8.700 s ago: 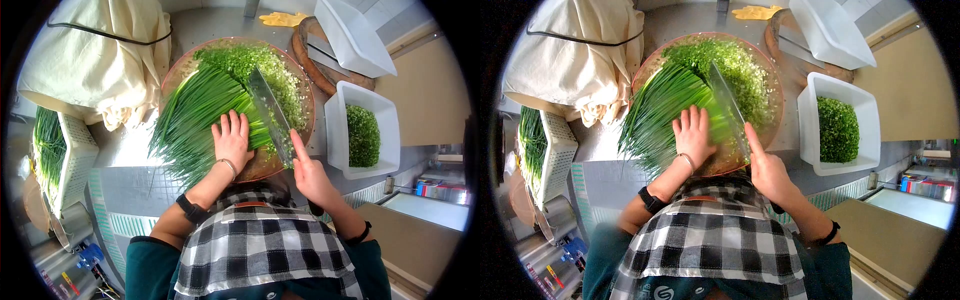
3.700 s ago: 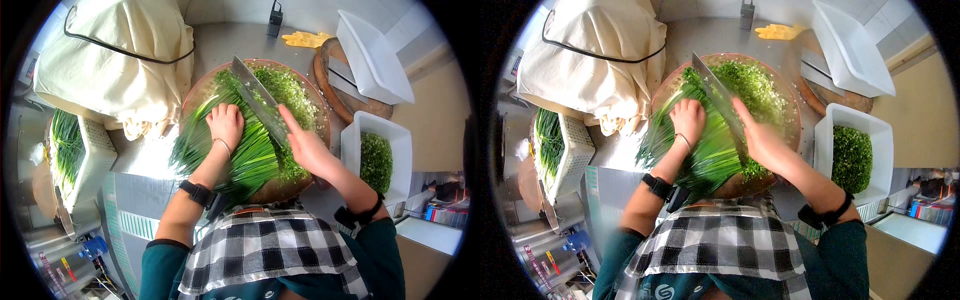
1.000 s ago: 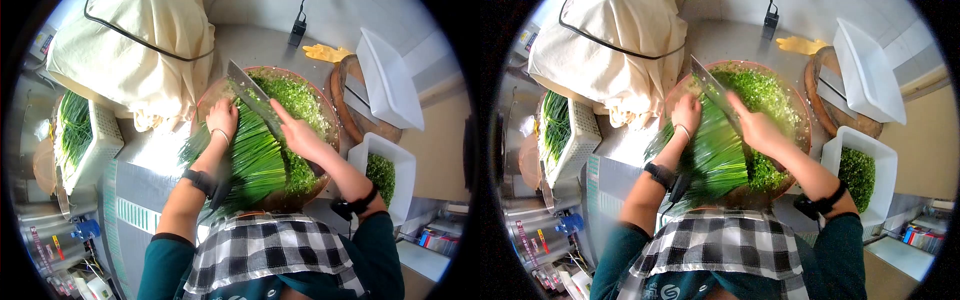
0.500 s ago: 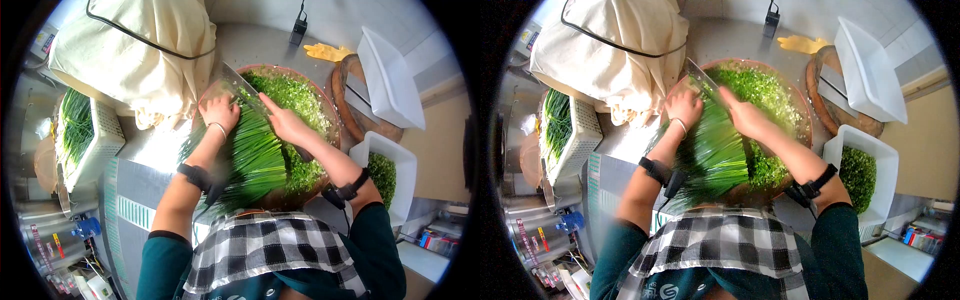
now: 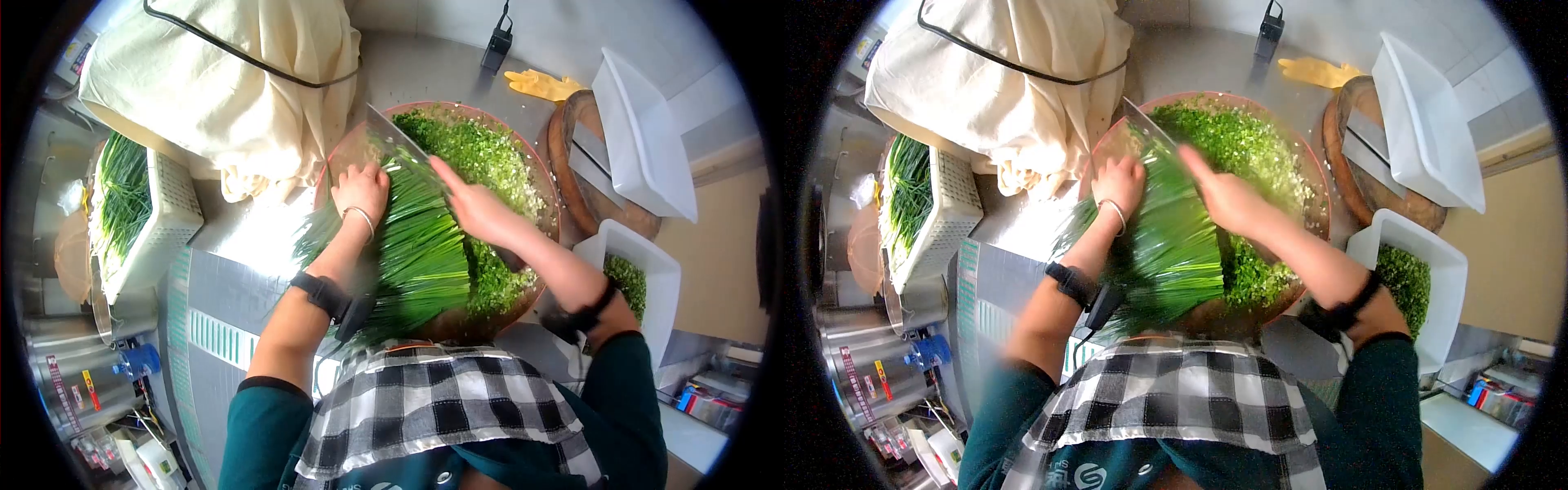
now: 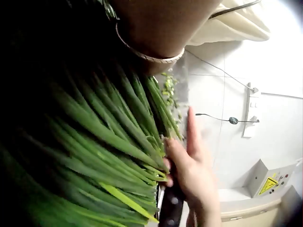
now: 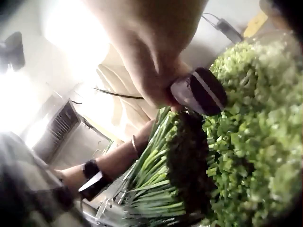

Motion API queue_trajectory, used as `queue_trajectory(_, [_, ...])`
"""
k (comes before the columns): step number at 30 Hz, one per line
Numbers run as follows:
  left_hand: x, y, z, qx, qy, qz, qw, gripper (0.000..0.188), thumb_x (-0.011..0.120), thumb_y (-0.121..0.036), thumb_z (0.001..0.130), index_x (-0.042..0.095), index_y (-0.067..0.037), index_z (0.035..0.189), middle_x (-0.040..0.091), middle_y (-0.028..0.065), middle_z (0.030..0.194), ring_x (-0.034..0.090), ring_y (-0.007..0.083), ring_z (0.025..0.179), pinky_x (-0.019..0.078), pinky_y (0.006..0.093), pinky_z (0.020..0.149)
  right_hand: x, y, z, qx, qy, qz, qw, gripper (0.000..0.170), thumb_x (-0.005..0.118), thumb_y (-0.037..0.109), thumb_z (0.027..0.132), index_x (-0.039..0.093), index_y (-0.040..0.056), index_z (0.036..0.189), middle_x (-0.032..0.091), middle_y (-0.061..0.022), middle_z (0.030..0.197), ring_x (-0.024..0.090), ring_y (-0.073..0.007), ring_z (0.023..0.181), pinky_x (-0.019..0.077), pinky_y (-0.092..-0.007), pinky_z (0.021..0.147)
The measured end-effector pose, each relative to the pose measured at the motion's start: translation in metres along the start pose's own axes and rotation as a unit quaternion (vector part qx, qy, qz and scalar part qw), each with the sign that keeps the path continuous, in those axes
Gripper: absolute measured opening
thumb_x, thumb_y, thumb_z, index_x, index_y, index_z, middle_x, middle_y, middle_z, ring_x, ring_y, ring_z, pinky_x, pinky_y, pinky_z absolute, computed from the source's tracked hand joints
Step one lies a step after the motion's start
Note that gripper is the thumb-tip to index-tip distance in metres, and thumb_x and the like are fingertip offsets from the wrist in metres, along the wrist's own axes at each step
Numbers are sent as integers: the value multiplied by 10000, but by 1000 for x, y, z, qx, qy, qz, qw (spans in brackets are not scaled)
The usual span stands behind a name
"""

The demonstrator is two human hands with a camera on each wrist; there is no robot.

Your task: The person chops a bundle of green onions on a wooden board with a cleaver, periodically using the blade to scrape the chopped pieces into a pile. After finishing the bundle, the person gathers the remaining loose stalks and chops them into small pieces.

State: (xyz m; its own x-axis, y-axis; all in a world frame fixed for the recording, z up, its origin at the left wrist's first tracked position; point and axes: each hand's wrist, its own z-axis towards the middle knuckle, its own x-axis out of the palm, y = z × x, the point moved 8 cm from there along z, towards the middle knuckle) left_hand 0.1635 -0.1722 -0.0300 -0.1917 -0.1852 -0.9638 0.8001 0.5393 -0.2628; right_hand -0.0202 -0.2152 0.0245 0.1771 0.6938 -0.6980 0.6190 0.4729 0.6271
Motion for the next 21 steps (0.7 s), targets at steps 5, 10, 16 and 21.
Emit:
queue_trajectory(5, [-5, -1, 1, 1, -19, -14, 1000, 221, 489, -326, 867, 632, -171, 933, 605, 137, 974, 581, 322, 940, 459, 482, 768, -4, 2, 17, -36, -56, -27, 997, 663, 421, 45, 928, 110, 229, 1484, 515, -124, 567, 491, -220, 457, 426, -359, 490])
queue_trajectory(10, [-3, 2, 1, -6, -33, -21, 999, 218, 494, -330, 867, 633, -172, 922, 602, 134, 962, 577, 319, 940, 456, 480, 771, -32, 9, -36, 16, -32, -9, 999, 673, 433, 40, 923, 120, 246, 1483, 500, -136, 549, 493, -234, 455, 423, -363, 501])
queue_trajectory(16, [-4, -2, 0, -3, -44, -8, 999, 210, 504, -327, 862, 631, -168, 915, 599, 130, 949, 575, 311, 938, 455, 477, 769, -10, -1, -9, 15, 10, -22, 1000, 692, 440, 42, 912, 98, 236, 1482, 550, -193, 594, 551, -295, 530, 449, -411, 539])
queue_trajectory(21, [1, 1, -3, -2, -39, -6, 999, 198, 516, -323, 853, 628, -175, 920, 599, 125, 946, 578, 307, 922, 454, 478, 755, -1, 1, 25, -13, -56, -16, 998, 669, 441, 55, 920, 130, 244, 1481, 540, -155, 577, 535, -244, 490, 437, -381, 510])
